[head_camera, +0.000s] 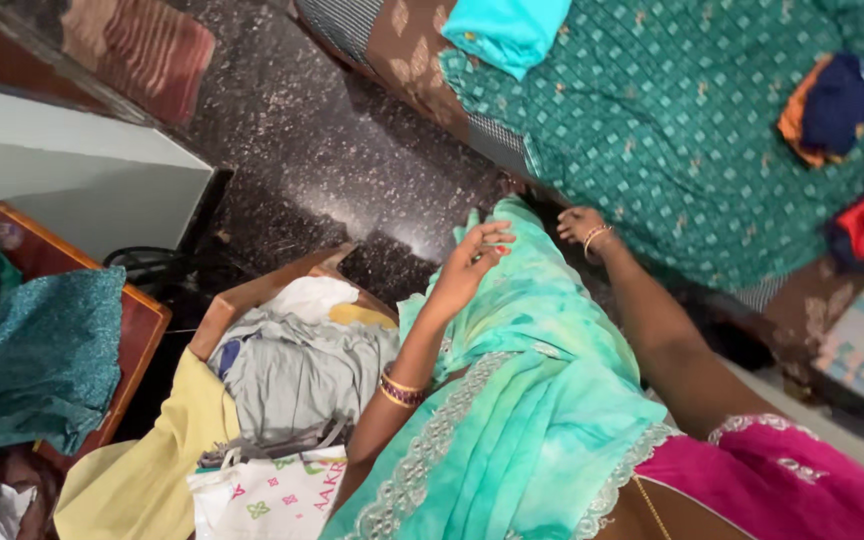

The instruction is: The person picks up folded clothes from the floor and places them neatly inside a cupboard.

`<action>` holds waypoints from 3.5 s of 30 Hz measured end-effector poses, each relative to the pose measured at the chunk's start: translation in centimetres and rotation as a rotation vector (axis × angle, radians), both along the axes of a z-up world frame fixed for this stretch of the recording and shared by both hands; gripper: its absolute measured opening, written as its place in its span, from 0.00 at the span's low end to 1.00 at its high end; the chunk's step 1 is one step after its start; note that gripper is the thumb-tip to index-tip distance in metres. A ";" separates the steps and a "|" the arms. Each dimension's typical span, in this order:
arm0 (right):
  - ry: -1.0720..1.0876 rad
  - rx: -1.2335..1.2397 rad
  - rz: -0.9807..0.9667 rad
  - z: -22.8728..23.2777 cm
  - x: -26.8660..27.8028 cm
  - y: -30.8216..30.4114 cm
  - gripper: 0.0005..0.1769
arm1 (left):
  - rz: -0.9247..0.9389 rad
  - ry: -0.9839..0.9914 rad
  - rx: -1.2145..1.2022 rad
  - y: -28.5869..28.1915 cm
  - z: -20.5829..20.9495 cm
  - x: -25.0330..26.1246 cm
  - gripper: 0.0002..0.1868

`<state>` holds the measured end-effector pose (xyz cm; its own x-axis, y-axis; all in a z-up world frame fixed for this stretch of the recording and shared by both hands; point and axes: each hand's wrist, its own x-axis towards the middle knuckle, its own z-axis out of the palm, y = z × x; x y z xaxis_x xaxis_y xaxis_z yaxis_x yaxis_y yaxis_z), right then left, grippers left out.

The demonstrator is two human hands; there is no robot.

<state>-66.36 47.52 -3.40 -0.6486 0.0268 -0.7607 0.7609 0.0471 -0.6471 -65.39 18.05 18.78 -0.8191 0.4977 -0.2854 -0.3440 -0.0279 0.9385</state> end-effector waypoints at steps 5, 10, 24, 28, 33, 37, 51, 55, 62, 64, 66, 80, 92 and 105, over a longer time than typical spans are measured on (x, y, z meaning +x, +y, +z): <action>0.021 0.047 0.088 -0.1 -12.6 2.4 0.14 | 0.185 -0.115 0.016 0.5 -0.9 -3.1 0.22; 0.099 0.123 0.078 -1.2 -22.8 3.2 0.14 | 0.255 -0.127 -0.100 1.8 -0.7 -6.4 0.22; 0.003 0.075 -0.280 -9.0 -32.2 -2.6 0.22 | 0.437 -0.510 -0.218 3.6 -1.6 -6.5 0.24; 0.098 0.086 -0.038 -10.5 -28.8 -4.7 0.23 | 0.472 -0.514 -0.246 3.9 -1.1 -8.1 0.25; 0.155 0.578 -0.049 -11.1 -30.2 -4.5 0.23 | 0.503 -0.513 -0.260 3.8 -1.2 -9.3 0.25; 0.267 0.355 -0.473 -10.8 -32.7 -4.3 0.28 | 0.548 -0.514 -0.276 4.0 -1.0 -9.3 0.26; 0.344 -0.015 -0.286 -7.8 -37.5 -0.5 0.23 | 0.609 -0.434 -0.201 6.2 -1.0 -7.4 0.24; 0.290 -0.158 -0.347 -6.1 -38.0 -0.1 0.22 | 0.671 -0.377 -0.184 6.7 -1.3 -5.6 0.24; 0.306 -0.261 -0.262 -2.4 -32.6 -0.2 0.25 | 0.816 -0.294 -0.079 8.8 -1.2 -1.6 0.23; 0.189 -0.299 -0.315 -1.9 -30.3 -1.0 0.23 | 0.882 -0.274 -0.051 9.5 -1.6 -0.2 0.23; 0.200 -0.337 -0.327 -1.2 -27.4 -2.2 0.21 | 0.955 -0.253 -0.022 9.7 -1.9 1.7 0.23; -0.310 -0.707 0.289 3.9 -8.2 -14.4 0.39 | 1.558 -0.170 0.015 13.3 -10.3 22.9 0.22; -0.645 -1.031 1.107 22.3 11.5 -23.0 0.41 | 2.193 -0.042 0.701 14.2 -16.2 36.0 0.24; -0.492 -0.821 2.137 22.3 26.8 -26.9 0.52 | 2.593 0.534 1.008 15.3 -12.6 44.9 0.28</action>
